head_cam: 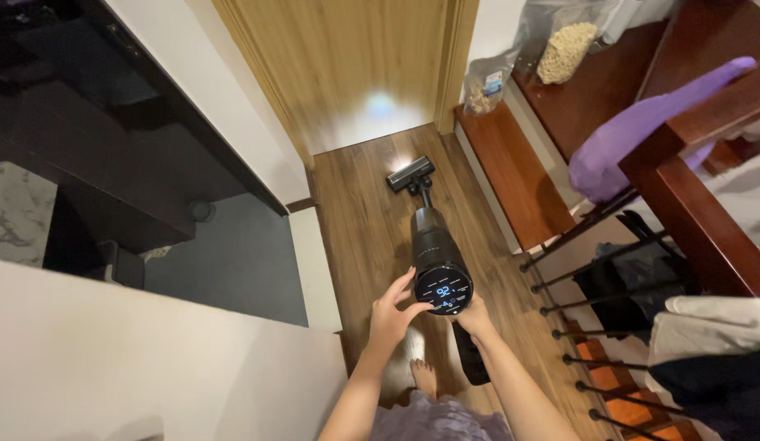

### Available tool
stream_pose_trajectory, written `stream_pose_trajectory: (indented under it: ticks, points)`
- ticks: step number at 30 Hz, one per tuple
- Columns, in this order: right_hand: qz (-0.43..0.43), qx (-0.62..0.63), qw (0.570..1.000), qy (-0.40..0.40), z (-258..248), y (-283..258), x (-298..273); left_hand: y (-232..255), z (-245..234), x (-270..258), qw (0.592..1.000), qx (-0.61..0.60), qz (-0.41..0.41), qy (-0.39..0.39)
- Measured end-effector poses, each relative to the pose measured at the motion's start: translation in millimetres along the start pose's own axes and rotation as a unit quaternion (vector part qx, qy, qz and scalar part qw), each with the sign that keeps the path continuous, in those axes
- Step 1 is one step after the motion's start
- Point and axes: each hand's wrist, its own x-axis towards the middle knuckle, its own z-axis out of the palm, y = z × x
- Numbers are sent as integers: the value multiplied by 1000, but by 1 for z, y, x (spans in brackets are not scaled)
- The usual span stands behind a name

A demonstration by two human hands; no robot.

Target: The person vacuums a wooden hallway floor using a cordless stick vacuum.

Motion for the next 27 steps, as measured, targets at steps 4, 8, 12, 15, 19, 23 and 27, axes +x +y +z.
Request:
stream_pose_trajectory:
  ticks: [4, 8, 12, 15, 19, 23, 27]
  points:
    - [-15, -31, 999, -12, 3, -10, 21, 5, -5, 17, 999, 25, -11, 24]
    - [-13, -51, 998, -21, 7, -20, 42, 7, -6, 36, 997, 37, -64, 38]
    - [-9, -63, 998, -28, 14, -28, 60, 2, -9, 51, 999, 16, -4, 43]
    - [-18, -65, 997, -36, 16, -32, 73, -1, -9, 64, 999, 5, 4, 49]
    - [-13, -39, 998, -50, 22, -36, 88, 1, -12, 79, 994, 58, -73, 54]
    - [-13, -40, 998, -46, 30, -43, 105, 5, -16, 96, 994, 75, -63, 51]
    - [-23, -36, 998, -51, 34, -48, 119, 12, -20, 114, 992, 99, -65, 44]
